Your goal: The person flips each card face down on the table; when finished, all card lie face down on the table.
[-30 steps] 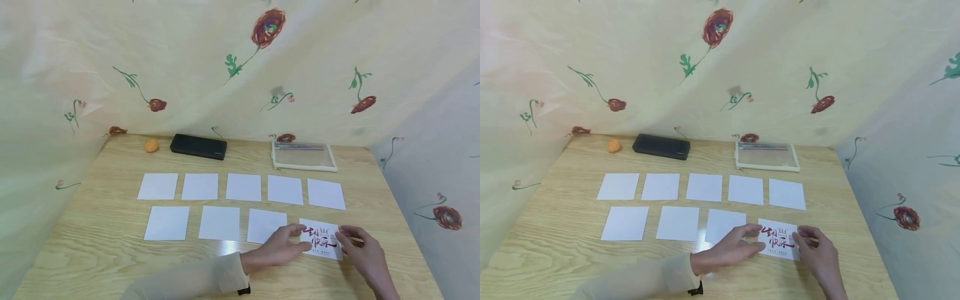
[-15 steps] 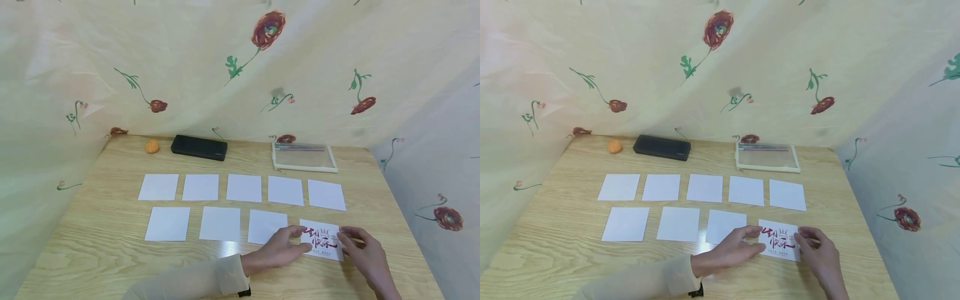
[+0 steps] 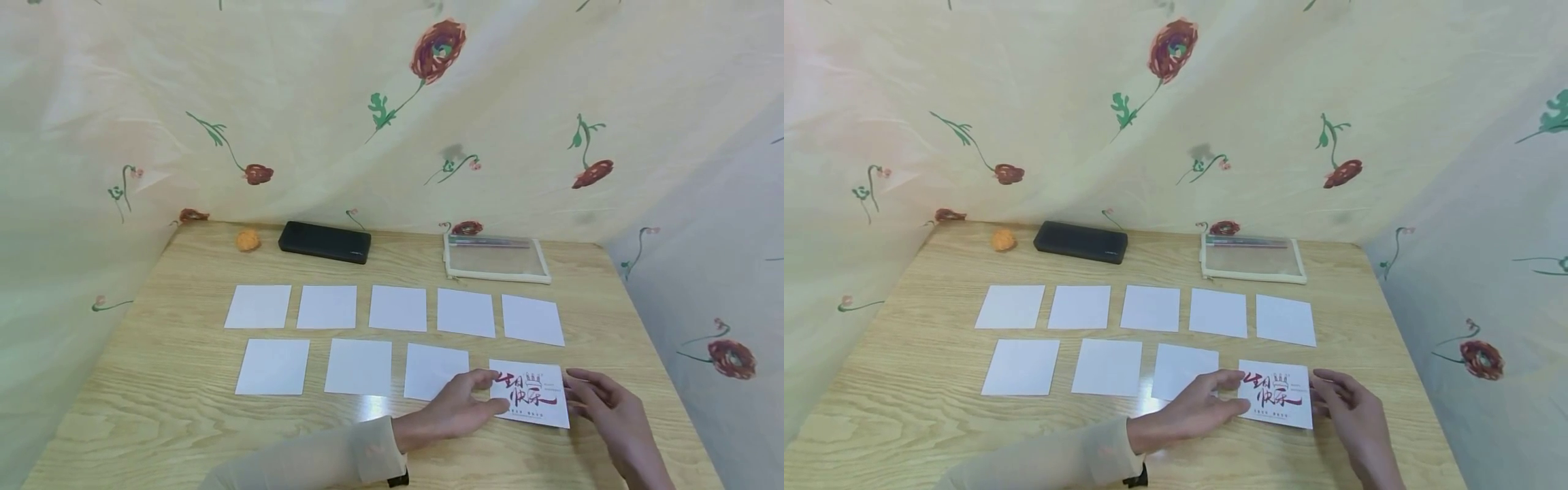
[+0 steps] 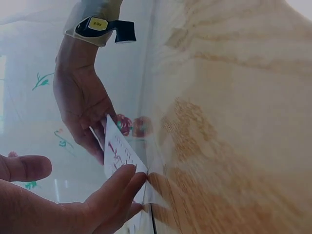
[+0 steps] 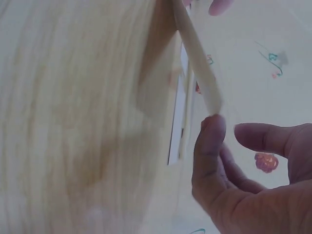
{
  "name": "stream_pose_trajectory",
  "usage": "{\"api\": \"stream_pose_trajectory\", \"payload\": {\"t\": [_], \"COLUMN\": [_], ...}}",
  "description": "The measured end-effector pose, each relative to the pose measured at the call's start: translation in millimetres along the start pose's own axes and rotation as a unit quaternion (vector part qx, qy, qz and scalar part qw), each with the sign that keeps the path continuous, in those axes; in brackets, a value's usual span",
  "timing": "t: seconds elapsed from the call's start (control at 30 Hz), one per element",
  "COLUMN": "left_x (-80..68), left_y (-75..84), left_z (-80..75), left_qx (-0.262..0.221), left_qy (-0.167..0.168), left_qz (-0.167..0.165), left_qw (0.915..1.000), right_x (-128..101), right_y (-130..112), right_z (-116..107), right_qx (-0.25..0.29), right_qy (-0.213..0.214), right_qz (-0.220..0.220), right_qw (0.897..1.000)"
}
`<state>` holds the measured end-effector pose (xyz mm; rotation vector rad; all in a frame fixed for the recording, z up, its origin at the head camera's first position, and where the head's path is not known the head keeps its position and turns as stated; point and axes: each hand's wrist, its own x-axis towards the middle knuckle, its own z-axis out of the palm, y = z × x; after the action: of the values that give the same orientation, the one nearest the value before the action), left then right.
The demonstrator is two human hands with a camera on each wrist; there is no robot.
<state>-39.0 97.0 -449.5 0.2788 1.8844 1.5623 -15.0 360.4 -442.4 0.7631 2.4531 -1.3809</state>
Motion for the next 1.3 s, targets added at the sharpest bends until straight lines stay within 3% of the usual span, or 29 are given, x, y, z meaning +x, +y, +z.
{"api": "stream_pose_trajectory", "payload": {"t": [0.23,0.5,0.83,1.07,1.3], "left_x": [-2.1,1.9,4.5,6.2,11.1], "left_y": [0.0,3.9,1.7,-2.5,-3.8], "left_z": [-0.6,-1.0,-2.7,-2.1,-8.4], "left_qx": [-0.011,0.015,-0.066,-0.153,-0.179], "left_qy": [-0.027,-0.004,-0.016,-0.029,-0.018], "left_qz": [0.016,0.029,0.044,0.08,0.113], "left_qw": [0.9995,0.9995,0.9967,0.9846,0.9771], "right_x": [-0.2,-2.0,-4.6,-9.7,-6.7], "right_y": [-7.6,-14.1,-18.4,-17.4,-22.8], "right_z": [1.4,12.1,36.4,48.6,48.3], "right_qx": [0.02,0.018,-0.019,0.002,-0.017], "right_qy": [-0.047,-0.109,-0.119,-0.119,-0.086], "right_qz": [-0.013,-0.032,-0.073,-0.092,-0.06], "right_qw": [0.999,0.993,0.99,0.989,0.994]}}
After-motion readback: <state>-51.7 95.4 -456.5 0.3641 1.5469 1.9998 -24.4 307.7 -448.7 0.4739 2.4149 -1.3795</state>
